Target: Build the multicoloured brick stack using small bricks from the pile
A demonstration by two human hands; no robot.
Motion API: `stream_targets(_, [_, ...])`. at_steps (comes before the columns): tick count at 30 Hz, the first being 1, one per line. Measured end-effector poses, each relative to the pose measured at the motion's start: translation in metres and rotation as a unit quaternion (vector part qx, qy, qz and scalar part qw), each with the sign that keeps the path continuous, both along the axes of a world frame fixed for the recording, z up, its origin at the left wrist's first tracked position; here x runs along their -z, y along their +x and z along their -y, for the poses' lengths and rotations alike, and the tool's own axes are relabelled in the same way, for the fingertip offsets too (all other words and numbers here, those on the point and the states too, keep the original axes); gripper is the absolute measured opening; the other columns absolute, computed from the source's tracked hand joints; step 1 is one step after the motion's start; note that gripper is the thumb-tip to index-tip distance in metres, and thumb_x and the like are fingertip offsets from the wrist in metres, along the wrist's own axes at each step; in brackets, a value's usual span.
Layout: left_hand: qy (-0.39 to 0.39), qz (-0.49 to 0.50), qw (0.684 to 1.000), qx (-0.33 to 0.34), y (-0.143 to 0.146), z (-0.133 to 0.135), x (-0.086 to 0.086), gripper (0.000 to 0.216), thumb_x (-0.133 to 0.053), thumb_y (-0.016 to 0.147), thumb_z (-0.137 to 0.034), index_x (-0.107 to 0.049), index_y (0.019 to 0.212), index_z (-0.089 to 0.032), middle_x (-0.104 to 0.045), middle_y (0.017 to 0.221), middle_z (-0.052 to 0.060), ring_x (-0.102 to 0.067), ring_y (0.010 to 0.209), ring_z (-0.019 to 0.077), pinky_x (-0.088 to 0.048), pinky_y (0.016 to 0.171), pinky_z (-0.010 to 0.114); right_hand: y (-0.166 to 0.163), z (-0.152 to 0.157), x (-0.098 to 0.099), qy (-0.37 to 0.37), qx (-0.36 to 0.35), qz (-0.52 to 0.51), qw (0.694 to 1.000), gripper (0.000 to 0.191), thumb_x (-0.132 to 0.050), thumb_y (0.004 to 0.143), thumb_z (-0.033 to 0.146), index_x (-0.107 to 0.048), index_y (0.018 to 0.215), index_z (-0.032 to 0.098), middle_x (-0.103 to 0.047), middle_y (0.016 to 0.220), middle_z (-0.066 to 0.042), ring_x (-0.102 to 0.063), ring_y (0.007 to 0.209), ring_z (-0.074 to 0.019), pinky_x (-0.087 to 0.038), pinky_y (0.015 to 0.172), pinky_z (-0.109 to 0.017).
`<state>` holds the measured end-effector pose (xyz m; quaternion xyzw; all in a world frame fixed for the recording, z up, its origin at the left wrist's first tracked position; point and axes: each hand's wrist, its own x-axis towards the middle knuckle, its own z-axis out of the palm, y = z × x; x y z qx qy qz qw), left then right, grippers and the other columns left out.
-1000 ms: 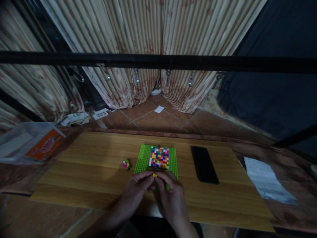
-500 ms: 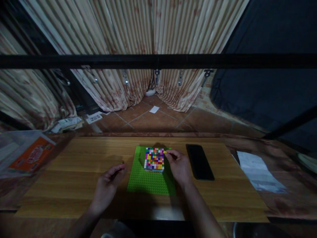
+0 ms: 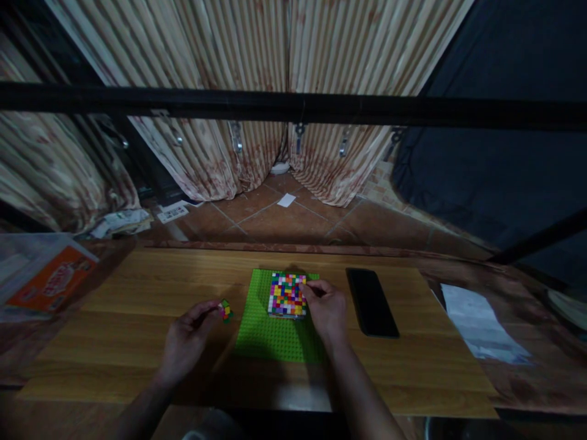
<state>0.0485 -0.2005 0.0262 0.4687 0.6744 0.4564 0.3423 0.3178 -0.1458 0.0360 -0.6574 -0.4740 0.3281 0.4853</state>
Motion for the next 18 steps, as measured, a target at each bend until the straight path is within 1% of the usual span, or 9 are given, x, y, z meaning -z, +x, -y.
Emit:
stream_targets(3, [-0.004, -0.003, 1.000, -0.010, -0.006, -0.001, -0.002, 0.036, -0.064, 0.075, -0.049, -0.072, 0.093, -0.019, -0.077, 0.095, 0.008, -0.072, 0.094, 0.0261, -0.057, 0.090, 0.040, 0.005, -0.001, -0.002, -0.012, -0.009, -0.041, 0.999, 0.035, -0.080, 0.062, 0.050, -0.076, 0.073, 0.017, -0.076, 0.072, -0.007, -0.069, 0.067, -0.0222, -0.052, 0.061, -0.031])
stream_targets(5, [-0.012, -0.009, 1.000, -0.017, -0.009, -0.002, -0.003, 0.038, -0.063, 0.075, -0.050, -0.072, 0.094, -0.019, -0.077, 0.096, 0.008, -0.072, 0.095, 0.0269, -0.057, 0.087, 0.039, 0.009, -0.003, -0.003, -0.011, 0.003, -0.062, 0.998, 0.037, -0.082, 0.059, 0.051, -0.076, 0.073, 0.017, -0.076, 0.072, -0.006, -0.069, 0.068, -0.0220, -0.052, 0.063, -0.031])
stream_targets(8, [-0.023, -0.025, 0.999, -0.029, -0.015, -0.003, 0.000, 0.038, -0.063, 0.074, -0.051, -0.071, 0.094, -0.019, -0.077, 0.097, 0.008, -0.072, 0.096, 0.0280, -0.058, 0.086, 0.039, 0.014, -0.007, -0.003, 0.001, 0.023, -0.092, 0.996, 0.041, -0.079, 0.063, 0.056, -0.077, 0.074, 0.017, -0.074, 0.069, -0.005, -0.065, 0.065, -0.0194, -0.050, 0.061, -0.030])
stream_targets(11, [-0.022, -0.035, 0.999, -0.025, -0.019, -0.006, 0.008, 0.037, -0.062, 0.075, -0.050, -0.071, 0.097, -0.020, -0.077, 0.100, 0.008, -0.071, 0.099, 0.0280, -0.057, 0.088, 0.039, 0.013, -0.013, -0.003, -0.010, 0.005, -0.111, 0.994, 0.043, -0.078, 0.064, 0.059, -0.077, 0.075, 0.017, -0.073, 0.067, -0.004, -0.063, 0.062, -0.0182, -0.049, 0.058, -0.029])
stream_targets(13, [-0.011, -0.052, 0.999, -0.008, -0.020, -0.007, 0.013, 0.036, -0.062, 0.078, -0.048, -0.070, 0.099, -0.021, -0.075, 0.105, 0.008, -0.070, 0.102, 0.0272, -0.056, 0.091, 0.039, 0.009, -0.017, -0.003, -0.021, -0.003, -0.112, 0.993, 0.044, -0.080, 0.061, 0.058, -0.078, 0.077, 0.017, -0.075, 0.071, -0.005, -0.066, 0.067, -0.0203, -0.050, 0.060, -0.030])
stream_targets(15, [0.001, -0.071, 0.997, 0.019, -0.021, -0.008, 0.016, 0.036, -0.062, 0.079, -0.046, -0.069, 0.104, -0.021, -0.073, 0.112, 0.009, -0.069, 0.104, 0.0258, -0.055, 0.093, 0.039, 0.006, -0.019, -0.003, -0.027, 0.003, -0.113, 0.993, 0.045, -0.082, 0.057, 0.057, -0.078, 0.078, 0.017, -0.077, 0.078, -0.006, -0.069, 0.074, -0.0231, -0.052, 0.063, -0.031])
stream_targets(18, [0.006, -0.081, 0.993, 0.080, -0.023, -0.007, 0.018, 0.037, -0.061, 0.082, -0.039, -0.066, 0.113, -0.021, -0.069, 0.119, 0.009, -0.070, 0.097, 0.0224, -0.057, 0.087, 0.036, 0.003, -0.020, 0.001, -0.036, 0.010, -0.128, 0.991, 0.045, -0.084, 0.055, 0.054, -0.079, 0.081, 0.018, -0.078, 0.083, -0.007, -0.071, 0.078, -0.0253, -0.054, 0.064, -0.033])
